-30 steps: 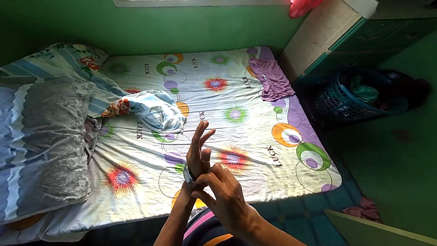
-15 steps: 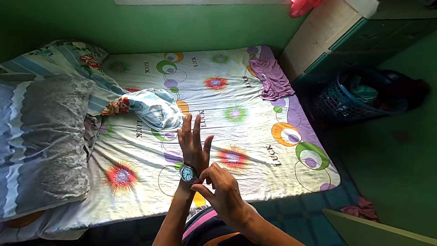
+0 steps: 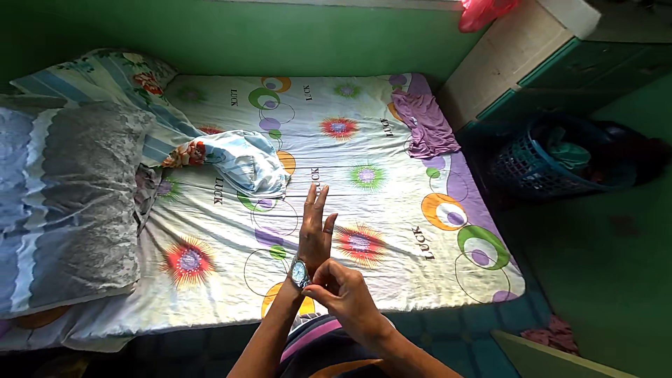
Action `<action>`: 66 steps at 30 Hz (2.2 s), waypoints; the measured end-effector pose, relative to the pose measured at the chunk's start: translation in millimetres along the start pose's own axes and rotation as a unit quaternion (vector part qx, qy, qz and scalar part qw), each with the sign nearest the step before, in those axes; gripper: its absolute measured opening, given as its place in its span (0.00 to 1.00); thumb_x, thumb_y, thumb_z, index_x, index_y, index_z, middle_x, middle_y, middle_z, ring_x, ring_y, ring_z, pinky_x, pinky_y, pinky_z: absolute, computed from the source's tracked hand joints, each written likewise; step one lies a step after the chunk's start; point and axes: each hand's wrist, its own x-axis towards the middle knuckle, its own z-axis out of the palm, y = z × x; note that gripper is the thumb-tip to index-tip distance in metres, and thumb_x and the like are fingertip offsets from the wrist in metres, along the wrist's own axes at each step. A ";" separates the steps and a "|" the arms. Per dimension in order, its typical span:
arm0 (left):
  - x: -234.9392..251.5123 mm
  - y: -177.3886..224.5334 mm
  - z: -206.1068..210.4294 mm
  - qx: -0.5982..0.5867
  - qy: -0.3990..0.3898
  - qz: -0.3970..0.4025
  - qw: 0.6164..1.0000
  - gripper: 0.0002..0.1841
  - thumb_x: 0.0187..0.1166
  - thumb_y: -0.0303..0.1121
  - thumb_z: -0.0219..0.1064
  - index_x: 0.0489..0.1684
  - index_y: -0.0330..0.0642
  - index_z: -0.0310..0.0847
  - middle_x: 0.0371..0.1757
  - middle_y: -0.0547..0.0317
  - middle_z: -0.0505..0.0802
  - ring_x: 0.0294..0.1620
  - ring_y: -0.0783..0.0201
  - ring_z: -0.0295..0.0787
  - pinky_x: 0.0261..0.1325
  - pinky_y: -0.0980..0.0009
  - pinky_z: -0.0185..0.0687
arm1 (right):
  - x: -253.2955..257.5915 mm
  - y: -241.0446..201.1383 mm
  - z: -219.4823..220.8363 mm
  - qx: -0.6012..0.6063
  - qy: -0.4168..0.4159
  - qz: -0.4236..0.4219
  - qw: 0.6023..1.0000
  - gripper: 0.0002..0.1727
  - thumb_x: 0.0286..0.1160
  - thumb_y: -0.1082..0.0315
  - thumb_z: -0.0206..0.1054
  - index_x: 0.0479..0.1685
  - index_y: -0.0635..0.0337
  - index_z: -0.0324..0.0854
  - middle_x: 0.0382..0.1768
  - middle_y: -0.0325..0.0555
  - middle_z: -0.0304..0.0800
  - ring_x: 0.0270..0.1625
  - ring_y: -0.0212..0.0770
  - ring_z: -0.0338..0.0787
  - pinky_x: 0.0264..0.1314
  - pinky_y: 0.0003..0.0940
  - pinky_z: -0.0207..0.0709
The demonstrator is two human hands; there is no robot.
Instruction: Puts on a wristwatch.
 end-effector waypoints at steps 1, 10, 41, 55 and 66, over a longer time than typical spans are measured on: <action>-0.2 1.6 0.9 -0.052 -0.001 -0.022 0.998 0.26 0.83 0.28 0.63 0.79 0.23 0.70 0.82 0.27 0.74 0.81 0.44 0.76 0.81 0.60 0.72 | -1.0 0.4 -1.2 0.010 -0.006 0.008 1.000 0.13 0.72 0.61 0.77 0.41 0.64 0.85 0.30 0.40 0.88 0.25 0.24 0.82 0.29 0.18 0.78; -2.4 2.7 13.0 0.084 -0.084 -0.042 0.992 0.32 0.82 0.30 0.65 0.87 0.35 0.64 0.87 0.27 0.66 0.83 0.29 0.69 0.82 0.38 0.65 | 0.0 -21.5 1.0 0.096 -0.079 0.058 0.991 0.13 0.77 0.69 0.69 0.56 0.66 0.88 0.33 0.41 0.90 0.21 0.23 0.80 0.24 0.18 0.77; 28.2 15.9 -2.3 0.090 -0.376 -0.066 0.920 0.31 0.87 0.33 0.61 0.91 0.41 0.59 0.88 0.36 0.68 0.84 0.40 0.72 0.83 0.48 0.67 | 0.5 35.0 -23.9 0.219 -0.049 0.100 0.969 0.12 0.67 0.70 0.75 0.45 0.65 0.84 0.42 0.41 0.91 0.38 0.29 0.89 0.43 0.25 0.86; 23.0 69.4 17.6 0.010 -0.480 -0.017 0.877 0.31 0.85 0.35 0.65 0.89 0.40 0.63 0.84 0.32 0.73 0.81 0.38 0.74 0.81 0.47 0.69 | -24.8 48.7 -14.0 0.293 0.056 0.096 0.950 0.21 0.68 0.80 0.71 0.61 0.65 0.75 0.49 0.30 0.92 0.53 0.22 0.90 0.61 0.25 0.86; 12.7 73.1 25.6 0.087 -0.589 -0.033 0.803 0.32 0.88 0.37 0.61 0.92 0.44 0.57 0.87 0.33 0.69 0.85 0.36 0.67 0.80 0.41 0.65 | -30.9 68.3 -17.9 0.189 0.040 0.135 0.972 0.16 0.68 0.80 0.70 0.56 0.68 0.81 0.46 0.27 0.92 0.53 0.12 0.85 0.64 0.15 0.78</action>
